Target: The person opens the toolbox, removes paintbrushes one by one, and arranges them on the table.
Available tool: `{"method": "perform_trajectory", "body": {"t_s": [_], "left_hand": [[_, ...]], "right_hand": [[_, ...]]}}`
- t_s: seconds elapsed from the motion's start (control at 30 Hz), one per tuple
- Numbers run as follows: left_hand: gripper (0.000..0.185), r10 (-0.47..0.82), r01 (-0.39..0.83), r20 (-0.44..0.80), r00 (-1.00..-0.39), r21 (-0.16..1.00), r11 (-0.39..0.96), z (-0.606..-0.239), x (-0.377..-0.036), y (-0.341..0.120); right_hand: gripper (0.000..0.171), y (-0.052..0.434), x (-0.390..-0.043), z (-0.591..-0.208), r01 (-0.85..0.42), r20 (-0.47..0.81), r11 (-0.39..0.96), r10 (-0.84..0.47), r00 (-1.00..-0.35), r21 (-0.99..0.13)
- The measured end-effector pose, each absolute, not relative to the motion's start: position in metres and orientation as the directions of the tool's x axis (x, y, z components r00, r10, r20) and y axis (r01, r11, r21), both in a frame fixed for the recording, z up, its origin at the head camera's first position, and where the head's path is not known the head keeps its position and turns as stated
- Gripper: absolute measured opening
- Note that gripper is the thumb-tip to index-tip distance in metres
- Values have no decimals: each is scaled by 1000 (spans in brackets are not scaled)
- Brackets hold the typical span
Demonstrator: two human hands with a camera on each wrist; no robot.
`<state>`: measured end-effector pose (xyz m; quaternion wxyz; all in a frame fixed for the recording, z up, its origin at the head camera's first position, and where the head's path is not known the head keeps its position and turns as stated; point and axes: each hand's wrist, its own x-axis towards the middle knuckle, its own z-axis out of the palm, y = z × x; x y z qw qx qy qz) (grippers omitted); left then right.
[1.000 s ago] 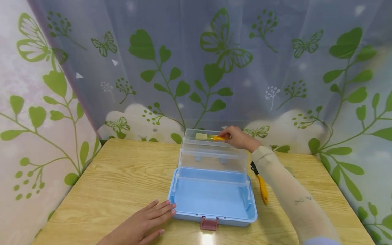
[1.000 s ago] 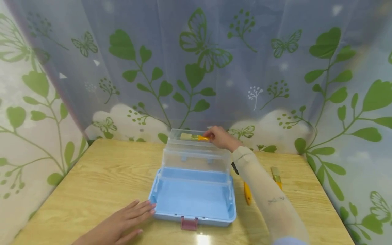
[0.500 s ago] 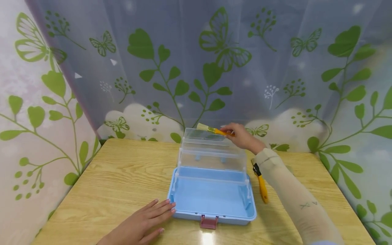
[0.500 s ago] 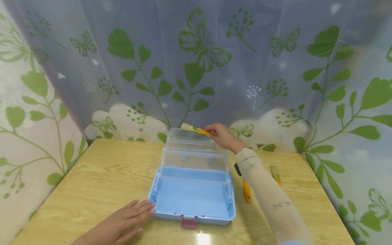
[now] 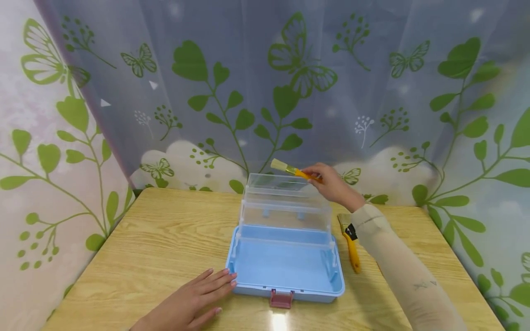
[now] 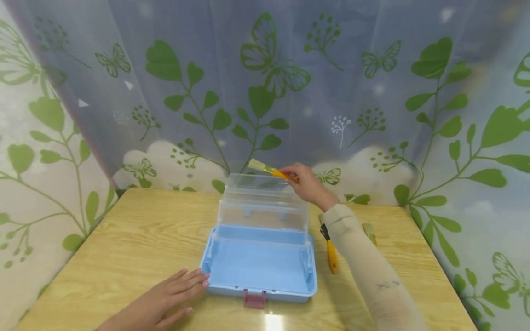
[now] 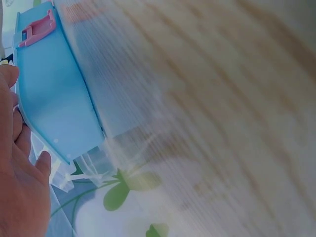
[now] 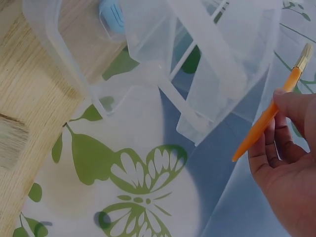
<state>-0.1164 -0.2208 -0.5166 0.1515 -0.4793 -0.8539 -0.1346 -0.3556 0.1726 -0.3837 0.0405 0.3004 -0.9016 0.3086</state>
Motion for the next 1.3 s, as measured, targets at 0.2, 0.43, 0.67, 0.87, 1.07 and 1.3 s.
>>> {"method": "perform_trajectory", "body": {"t_s": [0.2, 0.43, 0.67, 0.87, 1.07, 1.3], "left_hand": [[64, 777, 860, 386, -497, 99, 501, -516, -117, -221], [62, 783, 867, 395, -481, 78, 493, -515, -118, -220], [63, 788, 869, 390, -477, 75, 489, -512, -117, -219], [64, 793, 870, 382, -474, 62, 490, -512, -117, -220], [67, 805, 873, 375, -461, 25, 488, -515, -116, -221], [71, 808, 869, 362, -465, 14, 494, -515, -116, -221]], "right_hand": [[35, 180, -347, -380, -562, 281, 636, -493, -823, -529], [34, 193, -336, -379, -560, 305, 625, -475, -826, -544], [34, 207, -326, -386, -581, 342, 611, -471, -813, -538], [36, 217, -318, -397, -584, 375, 616, -447, -812, -528], [35, 226, -307, -407, -571, 402, 626, -407, -820, -532], [35, 237, -295, -421, -574, 448, 639, -371, -813, -512]]}}
